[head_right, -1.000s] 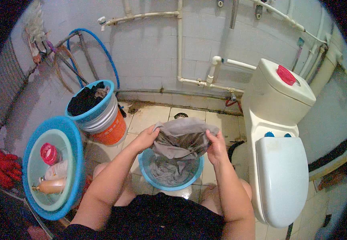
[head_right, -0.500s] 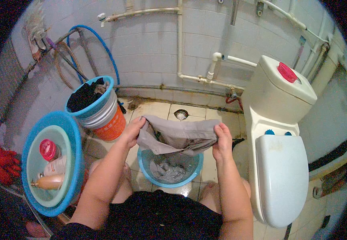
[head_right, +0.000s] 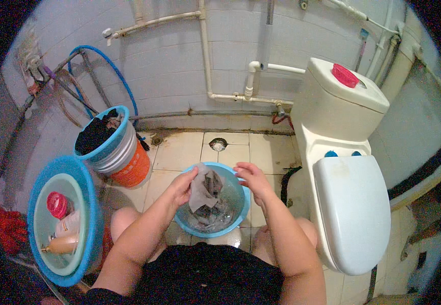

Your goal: The person sits on the bathroom floor and hand-washes clothes in a blue basin. They first wring out a black garment and place it in a bucket, then wash a grey garment using a yellow bar of soap. The person scrubs the grey cloth thoroughly and rinses it in the basin.

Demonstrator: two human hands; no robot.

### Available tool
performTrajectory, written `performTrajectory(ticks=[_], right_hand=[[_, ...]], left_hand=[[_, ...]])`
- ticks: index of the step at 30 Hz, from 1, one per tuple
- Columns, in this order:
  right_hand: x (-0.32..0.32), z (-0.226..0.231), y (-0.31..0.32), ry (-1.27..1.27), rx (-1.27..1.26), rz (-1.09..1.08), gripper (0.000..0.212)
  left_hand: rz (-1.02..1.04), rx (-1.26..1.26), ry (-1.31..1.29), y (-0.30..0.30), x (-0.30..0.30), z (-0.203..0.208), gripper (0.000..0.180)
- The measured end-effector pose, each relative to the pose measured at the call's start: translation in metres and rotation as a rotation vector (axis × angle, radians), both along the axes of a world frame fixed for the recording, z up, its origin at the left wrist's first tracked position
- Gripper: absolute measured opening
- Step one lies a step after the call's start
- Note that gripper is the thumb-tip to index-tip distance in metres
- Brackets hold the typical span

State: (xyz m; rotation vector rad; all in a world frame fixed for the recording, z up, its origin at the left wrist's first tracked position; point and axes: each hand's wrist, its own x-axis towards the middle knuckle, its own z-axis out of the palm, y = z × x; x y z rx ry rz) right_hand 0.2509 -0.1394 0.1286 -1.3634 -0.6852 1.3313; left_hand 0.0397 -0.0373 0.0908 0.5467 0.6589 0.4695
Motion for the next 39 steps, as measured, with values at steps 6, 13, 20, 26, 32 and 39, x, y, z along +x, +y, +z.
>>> performTrajectory(ticks=[6, 13, 20, 26, 32, 39], right_hand=[[-0.058, -0.014, -0.013, -0.559, 0.463, 0.287, 0.051], [-0.054, -0.017, 0.007, -0.519, 0.339, -0.021, 0.030], [-0.045, 0.002, 0.000, -0.223, 0.412, -0.001, 0.034], [-0.072, 0.026, -0.032, -0.843, 0.607, 0.335, 0.033], [-0.070, 0.025, -0.034, -1.006, 0.607, 0.345, 0.041], [-0.047, 0.004, -0.009, -1.120, 0.382, -0.045, 0.049]], left_hand=[[0.117, 0.010, -0.155, -0.011, 0.017, 0.006, 0.030], [0.166, 0.230, 0.113, -0.008, 0.025, 0.020, 0.026], [0.003, 0.033, 0.001, -0.041, 0.054, -0.006, 0.034], [0.050, -0.043, -0.143, -0.030, 0.050, -0.001, 0.028], [-0.043, -0.049, -0.483, -0.031, 0.062, -0.015, 0.031], [-0.039, -0.154, -0.354, -0.092, 0.061, 0.038, 0.049]])
